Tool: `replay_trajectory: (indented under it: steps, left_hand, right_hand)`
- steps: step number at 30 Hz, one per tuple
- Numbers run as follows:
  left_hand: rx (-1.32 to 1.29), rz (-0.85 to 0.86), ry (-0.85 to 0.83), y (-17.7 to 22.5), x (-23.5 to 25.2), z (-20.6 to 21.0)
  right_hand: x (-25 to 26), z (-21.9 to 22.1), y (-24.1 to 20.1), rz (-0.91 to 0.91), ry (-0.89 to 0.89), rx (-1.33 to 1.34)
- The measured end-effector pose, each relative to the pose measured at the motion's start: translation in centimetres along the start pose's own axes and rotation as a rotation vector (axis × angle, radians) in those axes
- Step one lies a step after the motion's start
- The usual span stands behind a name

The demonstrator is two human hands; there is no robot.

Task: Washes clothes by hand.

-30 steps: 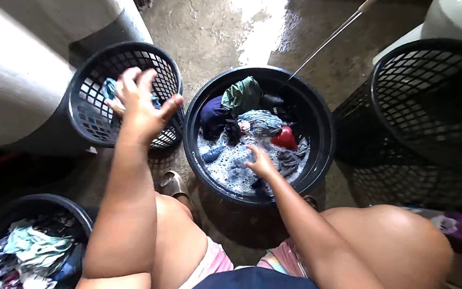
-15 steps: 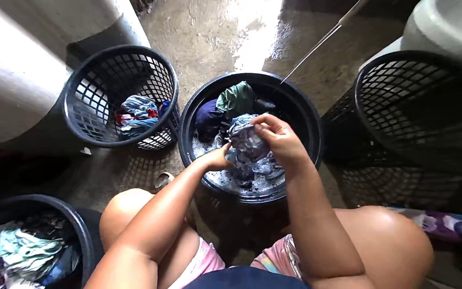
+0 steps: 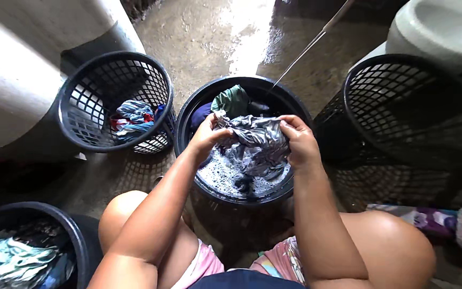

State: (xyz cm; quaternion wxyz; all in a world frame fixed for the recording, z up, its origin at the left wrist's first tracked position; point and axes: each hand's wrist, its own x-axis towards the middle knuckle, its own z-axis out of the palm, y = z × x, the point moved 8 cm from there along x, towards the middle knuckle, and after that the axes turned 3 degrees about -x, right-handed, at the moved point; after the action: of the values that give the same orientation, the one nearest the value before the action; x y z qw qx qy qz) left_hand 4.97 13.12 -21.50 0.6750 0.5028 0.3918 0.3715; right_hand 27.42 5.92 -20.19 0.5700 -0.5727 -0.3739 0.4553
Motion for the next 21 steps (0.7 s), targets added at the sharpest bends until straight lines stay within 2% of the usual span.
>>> replay_trajectory:
  steps: [2,6,8,11,14,17,19,21]
  left_hand:
    - [-0.015,0.015,-0.004,1.3,-0.3,-0.1]
    - [0.025,0.017,0.026,2.0,-1.1,0.7]
    - [0.077,-0.003,0.008,1.3,-1.4,1.3]
    - [0.105,-0.031,-0.064,1.0,-1.7,2.1]
    - [0.043,0.036,-0.139,3.2,-2.3,2.6]
    - [-0.115,0.200,-0.112,7.4,-3.5,2.0]
    - [-0.244,0.329,-0.105,10.2,-4.6,1.1]
    - [-0.313,0.433,-0.110,12.1,-5.7,0.0]
  right_hand:
    - [0.8,-0.5,3.1,0.110,-0.013,-0.205]
    - [1.2,0.4,6.3,0.158,-0.107,-0.700]
    - [0.5,1.9,6.1,0.140,-0.193,-0.685]
    - [-0.6,5.3,5.2,0.046,-0.396,-0.477]
    - [-0.9,7.8,5.2,-0.052,-0.483,-0.563]
    - [-0.3,7.7,10.5,0.098,-0.513,-0.692]
    - [-0.3,6.8,14.7,0.254,-0.509,-0.707]
    - [-0.5,6.4,17.6,0.335,-0.500,-0.715]
